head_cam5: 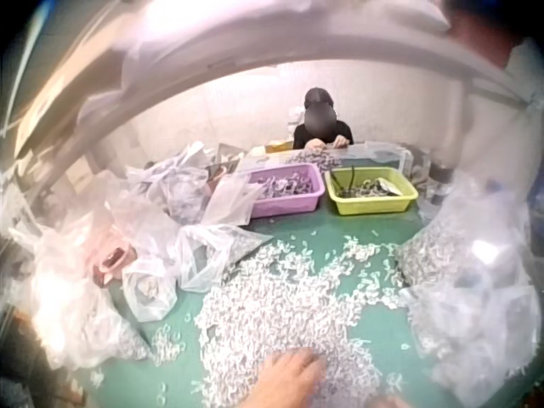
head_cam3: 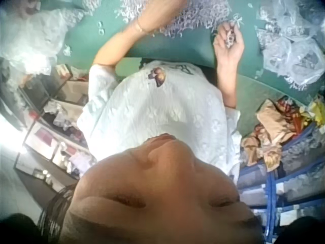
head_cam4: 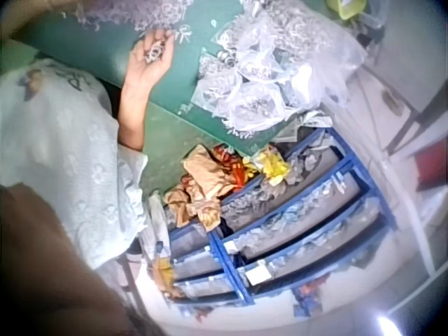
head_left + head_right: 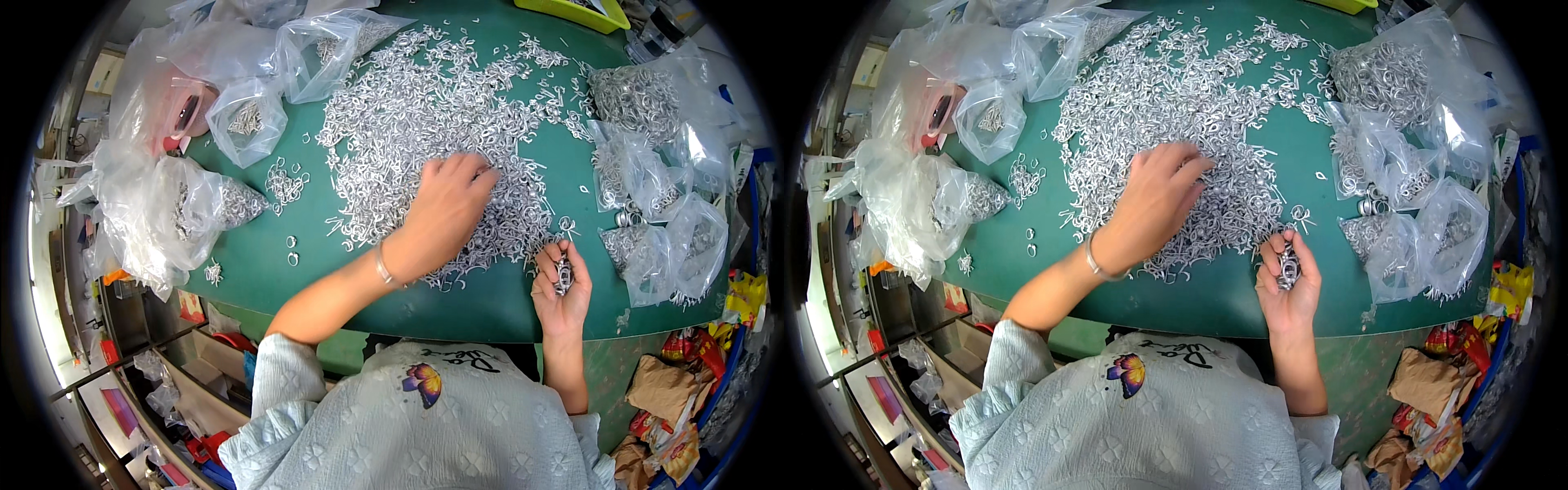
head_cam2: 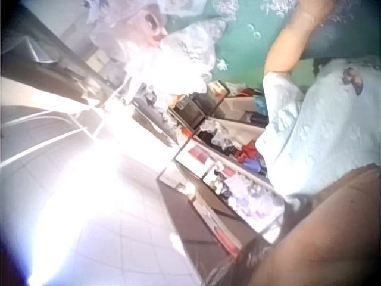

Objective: The person sorts through a large pile of small silver metal rings on a green table by hand, picking out individual pieces and moving them to different sections of the workspace.

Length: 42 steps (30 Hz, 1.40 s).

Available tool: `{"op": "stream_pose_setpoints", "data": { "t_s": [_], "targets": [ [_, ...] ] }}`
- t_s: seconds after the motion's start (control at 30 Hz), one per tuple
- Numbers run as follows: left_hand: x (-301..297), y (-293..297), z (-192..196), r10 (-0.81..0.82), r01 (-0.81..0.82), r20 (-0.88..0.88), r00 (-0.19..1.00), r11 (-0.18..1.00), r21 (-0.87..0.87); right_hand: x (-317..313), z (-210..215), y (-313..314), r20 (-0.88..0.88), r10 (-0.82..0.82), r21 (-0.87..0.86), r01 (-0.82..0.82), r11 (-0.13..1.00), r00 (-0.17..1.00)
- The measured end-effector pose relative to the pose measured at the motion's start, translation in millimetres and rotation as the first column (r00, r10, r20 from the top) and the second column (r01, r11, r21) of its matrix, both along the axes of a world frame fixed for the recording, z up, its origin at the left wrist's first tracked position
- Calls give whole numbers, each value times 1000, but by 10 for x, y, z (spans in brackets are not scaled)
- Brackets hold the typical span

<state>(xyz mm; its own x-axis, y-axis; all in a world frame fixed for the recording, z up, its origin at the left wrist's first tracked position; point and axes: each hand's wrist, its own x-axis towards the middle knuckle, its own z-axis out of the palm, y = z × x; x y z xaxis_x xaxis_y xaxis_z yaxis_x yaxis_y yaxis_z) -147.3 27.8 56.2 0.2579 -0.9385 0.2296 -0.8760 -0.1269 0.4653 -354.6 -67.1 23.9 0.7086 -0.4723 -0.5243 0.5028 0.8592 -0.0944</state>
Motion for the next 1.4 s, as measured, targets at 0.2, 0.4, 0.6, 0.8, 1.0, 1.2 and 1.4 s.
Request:
{"op": "stream_pose_setpoints", "data": {
  "t_s": [0.2,0.4,0.6,0.8,1.0,1.2,1.4],
  "targets": [
    [233,-458,-409,-106,112,271,957,994,-4,32,62,15,-7,54,-43,-55,998,998],
    [288,-108,-325,-204,191,251,946,979,76,-5,47,-17,-39,30,-62,-32,998,999],
    [166,324,-214,-208,182,225,952,975,131,-22,6,-36,-42,32,-47,-34,998,999],
    [63,696,-302,-185,159,169,968,974,161,-13,-3,-32,-40,38,-25,-39,999,998],
    [54,740,-189,-45,45,-8,999,999,-21,-13,-7,-13,-5,59,-33,-59,998,998],
    [60,573,-130,97,-100,-35,995,990,-100,-28,37,-28,72,73,93,-80,992,995],
    [-84,609,-159,134,-145,-85,987,979,-142,-56,84,-138,90,294,245,-308,919,951]
  ]
}}
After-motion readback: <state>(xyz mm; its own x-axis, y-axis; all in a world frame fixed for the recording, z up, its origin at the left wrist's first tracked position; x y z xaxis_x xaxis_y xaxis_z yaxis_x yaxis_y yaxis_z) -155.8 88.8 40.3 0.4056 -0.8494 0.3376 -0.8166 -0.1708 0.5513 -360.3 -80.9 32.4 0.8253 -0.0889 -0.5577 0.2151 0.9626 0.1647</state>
